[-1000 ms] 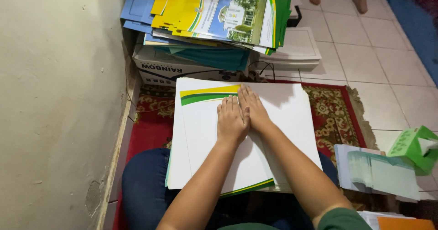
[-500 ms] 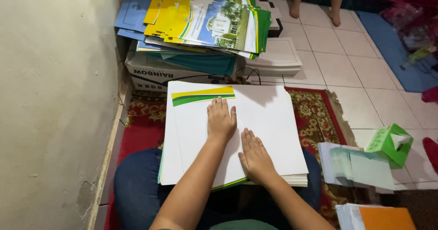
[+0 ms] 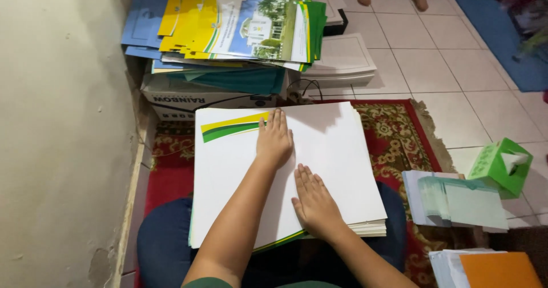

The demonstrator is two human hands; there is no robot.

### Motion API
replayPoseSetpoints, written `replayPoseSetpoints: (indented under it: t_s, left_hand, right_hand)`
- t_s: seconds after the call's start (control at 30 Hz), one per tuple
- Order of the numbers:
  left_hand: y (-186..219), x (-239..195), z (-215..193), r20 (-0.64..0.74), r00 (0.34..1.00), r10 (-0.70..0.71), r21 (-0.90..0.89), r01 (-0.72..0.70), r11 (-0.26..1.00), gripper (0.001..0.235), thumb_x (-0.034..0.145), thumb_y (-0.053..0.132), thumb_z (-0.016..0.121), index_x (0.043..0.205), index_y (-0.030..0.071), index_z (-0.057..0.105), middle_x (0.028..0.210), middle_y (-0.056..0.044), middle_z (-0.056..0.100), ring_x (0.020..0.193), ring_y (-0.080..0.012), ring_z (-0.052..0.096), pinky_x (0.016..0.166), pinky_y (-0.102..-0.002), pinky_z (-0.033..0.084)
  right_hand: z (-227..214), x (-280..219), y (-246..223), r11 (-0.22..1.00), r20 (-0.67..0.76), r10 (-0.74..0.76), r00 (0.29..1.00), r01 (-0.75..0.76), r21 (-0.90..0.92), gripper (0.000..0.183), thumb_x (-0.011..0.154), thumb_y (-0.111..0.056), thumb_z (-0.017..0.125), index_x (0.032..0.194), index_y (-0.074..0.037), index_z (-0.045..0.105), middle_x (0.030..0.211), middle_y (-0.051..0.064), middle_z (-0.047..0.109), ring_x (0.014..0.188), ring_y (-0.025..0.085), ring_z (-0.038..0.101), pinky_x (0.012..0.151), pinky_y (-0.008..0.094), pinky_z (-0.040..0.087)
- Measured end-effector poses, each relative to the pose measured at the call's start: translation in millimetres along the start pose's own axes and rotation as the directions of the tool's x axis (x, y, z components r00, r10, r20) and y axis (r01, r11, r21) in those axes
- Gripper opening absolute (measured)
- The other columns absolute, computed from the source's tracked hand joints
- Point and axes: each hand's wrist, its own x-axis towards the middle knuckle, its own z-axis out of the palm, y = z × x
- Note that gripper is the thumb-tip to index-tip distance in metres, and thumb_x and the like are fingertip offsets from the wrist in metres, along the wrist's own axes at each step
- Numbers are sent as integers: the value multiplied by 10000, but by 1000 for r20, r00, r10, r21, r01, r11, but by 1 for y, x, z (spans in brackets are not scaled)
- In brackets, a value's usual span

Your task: Folding printed brochures and smoothing the creases by hand.

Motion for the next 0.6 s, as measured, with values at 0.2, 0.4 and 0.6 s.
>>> replayPoseSetpoints:
  t_s: [0.2,0.4,0.6]
  left_hand:
    - [-2,-2,10,-85,996,7,-26,-10,1000,626,1043,306,226,1555,-54,225,1654,-199,213,1549,-308,124,1241,-506,60]
    - [1,-33,25,-267,957,-114,-27,111,993,612,1019,238,327,1481,-164,316,1610,-344,217,1526,-478,84,1210,-591,53]
    - [5,-42,5,-287,935,-207,-241,138,961,571,1039,237,322,1511,-82,364,1576,-300,357,1501,-434,285,1212,-556,158]
  right_hand:
    - [-7,1,-2,999,33,18,999,-20,43,676,1013,-279,338,1545,105,180,1657,271,137,1555,302,107,1239,430,68]
    - [2,-1,1,1000,17,17,1000,-18,13,674,1017,-294,322,1551,92,181,1664,249,143,1555,298,111,1242,425,75]
    - [12,25,19,998,261,34,965,-17,-65,718,1051,-462,170,1613,-18,120,1693,195,106,1554,328,111,1237,469,64]
